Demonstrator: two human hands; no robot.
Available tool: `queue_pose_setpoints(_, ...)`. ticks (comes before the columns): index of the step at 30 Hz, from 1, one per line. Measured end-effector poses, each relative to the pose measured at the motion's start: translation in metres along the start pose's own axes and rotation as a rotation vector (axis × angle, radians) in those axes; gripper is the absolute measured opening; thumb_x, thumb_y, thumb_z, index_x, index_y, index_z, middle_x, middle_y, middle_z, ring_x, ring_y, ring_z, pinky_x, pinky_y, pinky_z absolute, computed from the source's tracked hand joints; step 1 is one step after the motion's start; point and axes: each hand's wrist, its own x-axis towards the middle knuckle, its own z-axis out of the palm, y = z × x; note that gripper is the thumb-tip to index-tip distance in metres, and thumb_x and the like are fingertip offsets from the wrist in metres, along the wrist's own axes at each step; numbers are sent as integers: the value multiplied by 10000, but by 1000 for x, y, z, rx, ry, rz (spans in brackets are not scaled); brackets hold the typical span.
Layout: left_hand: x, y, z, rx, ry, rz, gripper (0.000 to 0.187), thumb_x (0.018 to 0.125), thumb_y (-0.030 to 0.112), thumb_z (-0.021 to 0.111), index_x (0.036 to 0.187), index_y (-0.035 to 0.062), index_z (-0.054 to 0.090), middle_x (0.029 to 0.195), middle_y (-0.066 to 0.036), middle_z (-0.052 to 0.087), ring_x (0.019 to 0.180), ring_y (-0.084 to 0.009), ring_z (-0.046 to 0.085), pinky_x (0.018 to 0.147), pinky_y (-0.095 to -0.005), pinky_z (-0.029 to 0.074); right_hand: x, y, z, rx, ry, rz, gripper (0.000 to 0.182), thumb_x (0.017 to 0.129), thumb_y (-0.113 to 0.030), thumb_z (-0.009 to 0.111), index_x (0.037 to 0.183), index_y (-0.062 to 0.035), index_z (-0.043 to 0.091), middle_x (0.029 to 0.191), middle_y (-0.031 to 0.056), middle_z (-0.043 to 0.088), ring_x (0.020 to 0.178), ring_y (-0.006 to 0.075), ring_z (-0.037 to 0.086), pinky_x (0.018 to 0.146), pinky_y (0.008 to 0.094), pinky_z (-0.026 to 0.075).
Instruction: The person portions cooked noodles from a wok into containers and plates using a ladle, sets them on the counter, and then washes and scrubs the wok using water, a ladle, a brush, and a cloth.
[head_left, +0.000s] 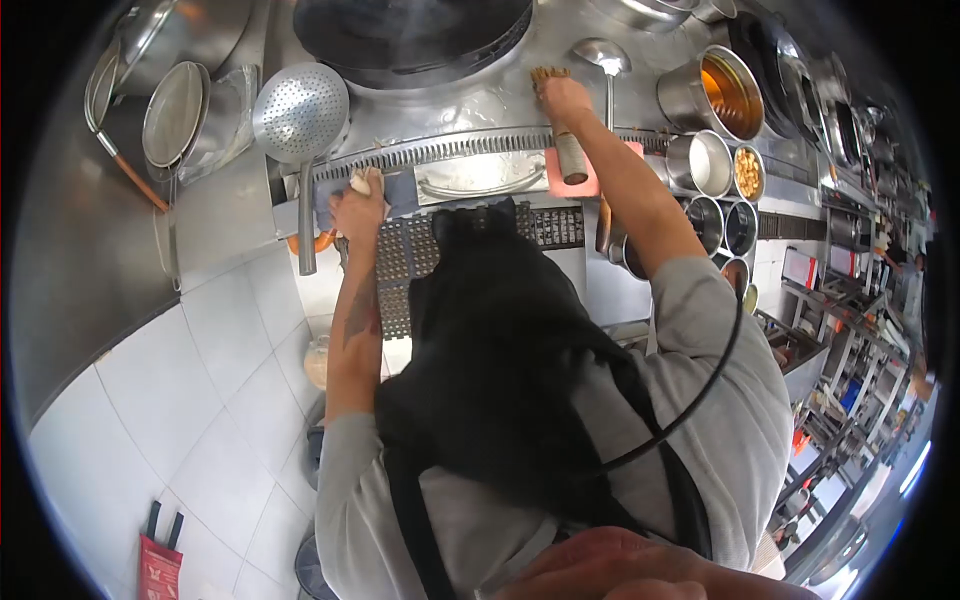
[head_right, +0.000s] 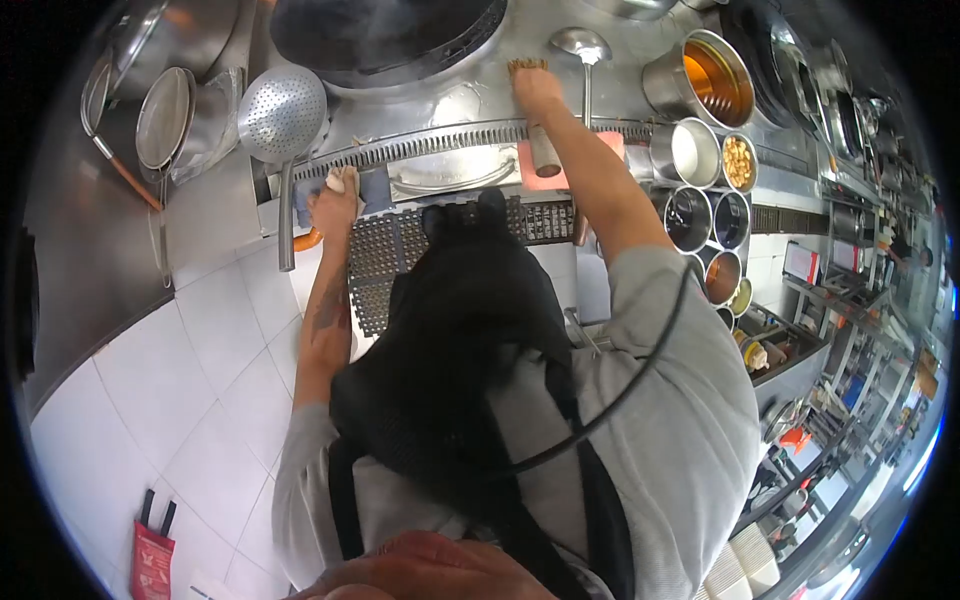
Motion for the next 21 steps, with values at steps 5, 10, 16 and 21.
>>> queue_pose_setpoints(5,10,-9,1,-134,-43,90,636,838,556,538,984,-57,625,1039,-257,540,914,-439,562,797,-508,458,39,-18,24,-241,-153,-226,280,864,-163,475,982,-43,698,1030,197,658,928,329,666,796,411,542)
queue_pose_setpoints(10,-1,16,-41,-253,145,17,608,864,520,565,1050,-57,523,1057,-266,492,969,-430,525,852,-475,433,50,-12,37,-128,-33,-223,257,882,-141,439,967,-14,646,1021,222,646,897,333,667,767,417,547)
queue_pose_setpoints(16,-48,11,-58,-392,219,108,518,885,449,593,1036,-40,517,1063,-240,486,874,-343,502,878,-431,404,65,7,49,-51,71,-328,210,887,-104,419,984,28,550,911,250,652,811,366,667,706,440,545)
queue_pose_setpoints(21,-63,35,-78,-472,79,131,418,845,332,685,1024,-20,551,1022,-213,521,957,-341,501,842,-413,418,56,6,25,124,57,-270,287,871,-184,525,1079,12,545,940,266,636,861,403,645,752,451,527)
